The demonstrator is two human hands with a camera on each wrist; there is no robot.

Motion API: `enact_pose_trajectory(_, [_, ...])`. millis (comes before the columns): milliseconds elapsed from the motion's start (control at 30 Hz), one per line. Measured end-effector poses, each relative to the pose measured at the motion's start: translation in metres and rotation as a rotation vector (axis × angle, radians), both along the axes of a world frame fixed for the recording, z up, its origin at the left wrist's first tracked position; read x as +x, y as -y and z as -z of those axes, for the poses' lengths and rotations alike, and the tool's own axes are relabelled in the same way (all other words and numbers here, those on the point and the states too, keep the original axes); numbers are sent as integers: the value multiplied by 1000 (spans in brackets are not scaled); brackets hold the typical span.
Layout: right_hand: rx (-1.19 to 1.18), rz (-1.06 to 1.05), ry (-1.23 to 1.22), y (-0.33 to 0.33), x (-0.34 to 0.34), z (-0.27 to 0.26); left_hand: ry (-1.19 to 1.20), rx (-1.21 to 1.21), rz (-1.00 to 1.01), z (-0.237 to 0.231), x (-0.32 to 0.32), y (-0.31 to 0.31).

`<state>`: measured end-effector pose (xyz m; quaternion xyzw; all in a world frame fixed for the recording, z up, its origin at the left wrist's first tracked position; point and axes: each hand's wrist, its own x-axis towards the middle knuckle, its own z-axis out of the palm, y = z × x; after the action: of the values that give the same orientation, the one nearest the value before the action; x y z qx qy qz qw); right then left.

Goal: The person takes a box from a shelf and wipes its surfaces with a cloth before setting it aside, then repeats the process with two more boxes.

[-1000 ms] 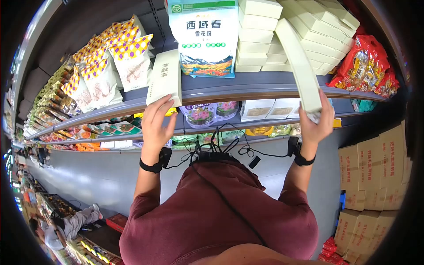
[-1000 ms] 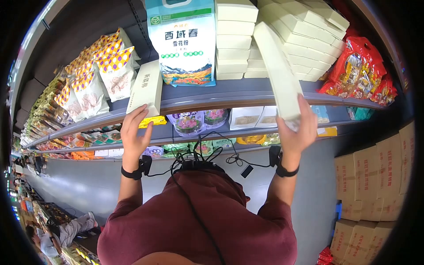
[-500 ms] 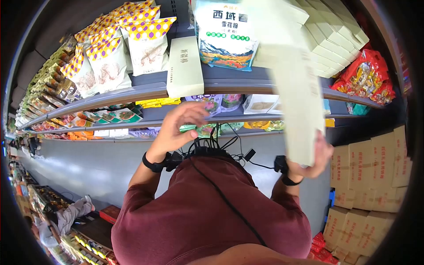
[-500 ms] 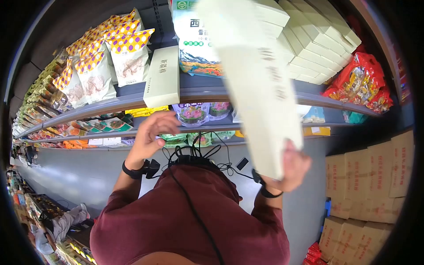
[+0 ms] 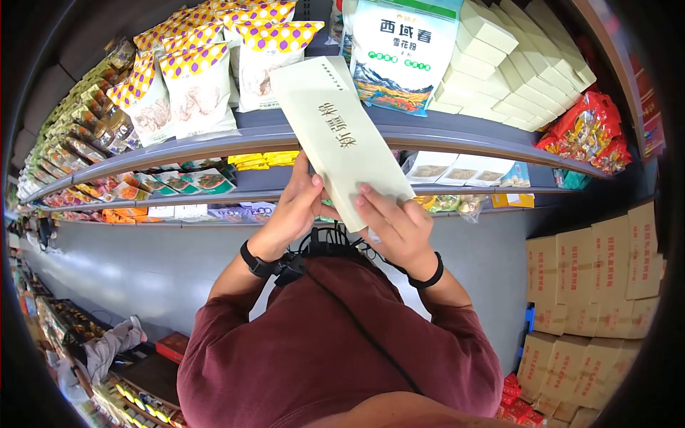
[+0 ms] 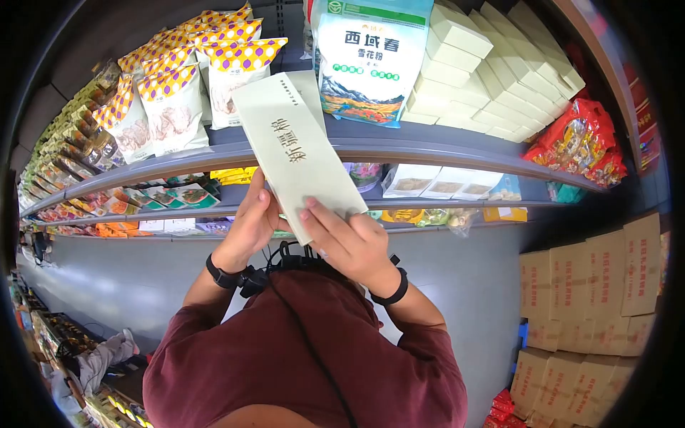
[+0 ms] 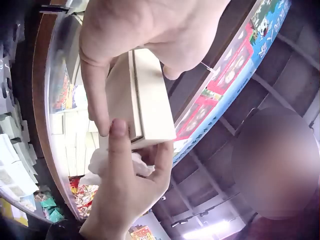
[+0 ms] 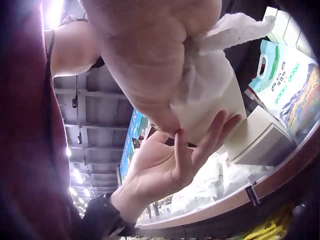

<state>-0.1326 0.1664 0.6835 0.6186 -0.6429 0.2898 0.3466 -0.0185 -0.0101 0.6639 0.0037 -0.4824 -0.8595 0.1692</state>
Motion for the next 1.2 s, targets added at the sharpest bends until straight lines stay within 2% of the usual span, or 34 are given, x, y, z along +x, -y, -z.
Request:
enact_pose_trajectory(167, [78,-16,44,12,19,-5,53,57,-58,8,5,14])
enact_pose_trajectory(233, [68,-264,180,14,17,-1,43,70,-49,14,5,25])
enact_pose_trajectory(267, [71,-263,180,10,17,0,35,81,-43,16,6,30])
enact_pose_trajectory(333, [-10,-287,489,-2,15,1,33,83,-53,17,6,36])
enact_pose_trajectory(433, [-97,-169,492,-11,-4,-23,22,55,-18,20,10,45])
enact_pose_trajectory(500, [-207,-273,987,-7,-9,-35,9,24,31,22,11,48])
enact_pose_trajectory(533, [-210,-266,987,-2,-8,-36,6,16,40,23,11,48])
enact_pose_trajectory(667, [182,-380,625,33,16,-41,-17,40,51,25,12,45])
enact_pose_trajectory(700, [179,-377,625,41,19,-38,-17,39,55,26,12,45])
enact_pose_trajectory(767, [371,-430,352,54,22,-30,7,60,40,28,14,44])
enact_pose_trajectory(800, [370,-430,351,53,24,-33,-4,93,21,31,15,44])
enact_pose_trajectory(867, [535,-351,284,51,26,-42,19,113,35,40,17,49])
enact_pose_trajectory(1033, [613,-294,136,62,8,-43,40,100,15,46,19,56])
enact_pose_trajectory(1100, [622,-292,97,72,0,-41,15,154,67,45,18,64])
enact_pose_trajectory(1200, [466,-222,25,92,-14,-41,20,113,57,47,21,66])
